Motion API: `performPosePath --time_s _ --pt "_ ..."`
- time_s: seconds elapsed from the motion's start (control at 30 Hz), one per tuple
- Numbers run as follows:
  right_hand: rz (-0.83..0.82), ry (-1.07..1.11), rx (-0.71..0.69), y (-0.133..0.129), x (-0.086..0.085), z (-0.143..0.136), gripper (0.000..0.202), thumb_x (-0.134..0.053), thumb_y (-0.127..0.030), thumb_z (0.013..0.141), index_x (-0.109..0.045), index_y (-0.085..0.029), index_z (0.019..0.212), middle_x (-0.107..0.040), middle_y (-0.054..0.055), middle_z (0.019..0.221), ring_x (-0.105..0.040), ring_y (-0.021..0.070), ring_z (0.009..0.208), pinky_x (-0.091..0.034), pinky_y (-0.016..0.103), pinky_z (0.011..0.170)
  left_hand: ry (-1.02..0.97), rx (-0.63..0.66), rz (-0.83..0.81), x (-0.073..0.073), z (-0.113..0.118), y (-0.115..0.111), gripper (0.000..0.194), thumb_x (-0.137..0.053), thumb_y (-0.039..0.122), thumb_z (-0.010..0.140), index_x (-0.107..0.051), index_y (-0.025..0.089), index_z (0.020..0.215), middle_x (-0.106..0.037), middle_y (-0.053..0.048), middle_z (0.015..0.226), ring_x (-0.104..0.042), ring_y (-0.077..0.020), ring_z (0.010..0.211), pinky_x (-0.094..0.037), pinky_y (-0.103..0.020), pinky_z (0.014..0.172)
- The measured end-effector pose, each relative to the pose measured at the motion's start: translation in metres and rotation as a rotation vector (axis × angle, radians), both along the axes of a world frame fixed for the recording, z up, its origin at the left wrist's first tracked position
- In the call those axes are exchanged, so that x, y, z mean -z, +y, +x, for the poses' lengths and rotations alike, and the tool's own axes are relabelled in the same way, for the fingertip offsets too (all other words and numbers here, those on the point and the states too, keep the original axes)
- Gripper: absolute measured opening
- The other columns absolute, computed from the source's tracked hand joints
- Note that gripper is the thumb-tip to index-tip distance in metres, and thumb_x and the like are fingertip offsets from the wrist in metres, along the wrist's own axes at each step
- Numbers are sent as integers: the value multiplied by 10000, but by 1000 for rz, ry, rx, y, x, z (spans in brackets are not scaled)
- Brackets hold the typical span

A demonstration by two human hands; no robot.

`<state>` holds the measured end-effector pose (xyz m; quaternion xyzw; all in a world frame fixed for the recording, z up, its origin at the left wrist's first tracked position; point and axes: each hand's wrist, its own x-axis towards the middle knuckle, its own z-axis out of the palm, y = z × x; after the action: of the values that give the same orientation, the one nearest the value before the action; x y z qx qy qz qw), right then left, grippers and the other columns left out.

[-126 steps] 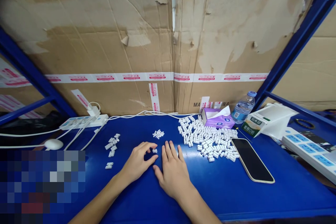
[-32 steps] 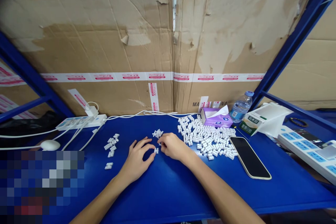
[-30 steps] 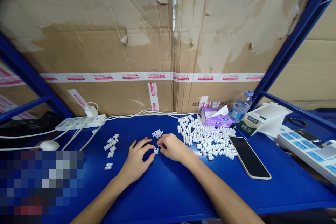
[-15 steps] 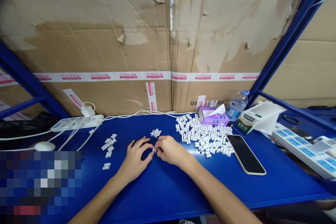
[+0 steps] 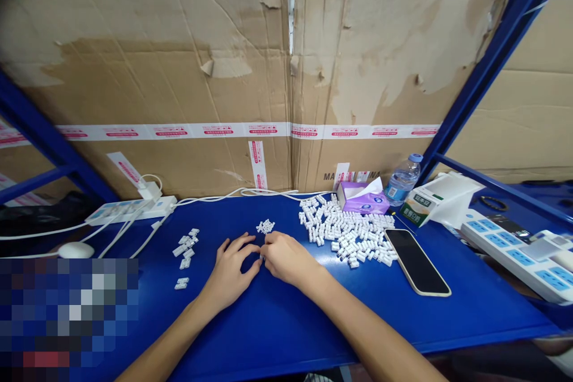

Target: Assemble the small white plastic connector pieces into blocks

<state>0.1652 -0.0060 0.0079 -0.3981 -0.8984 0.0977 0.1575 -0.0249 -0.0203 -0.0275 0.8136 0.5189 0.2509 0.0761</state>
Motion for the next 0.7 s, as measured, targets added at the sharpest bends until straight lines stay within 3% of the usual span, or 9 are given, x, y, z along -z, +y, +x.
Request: performPosePath --time_s 0.7 --pt "-70 137 -15 2 8 -1 225 -622 -34 840 -779 -177 914 -676 57 925 -654 165 807 -482 254 781 8 5 -11 -1 0 0 194 -559 204 923 -713 282 1010 -670 -68 1346 -517 -315 1374 -291 -652 1146"
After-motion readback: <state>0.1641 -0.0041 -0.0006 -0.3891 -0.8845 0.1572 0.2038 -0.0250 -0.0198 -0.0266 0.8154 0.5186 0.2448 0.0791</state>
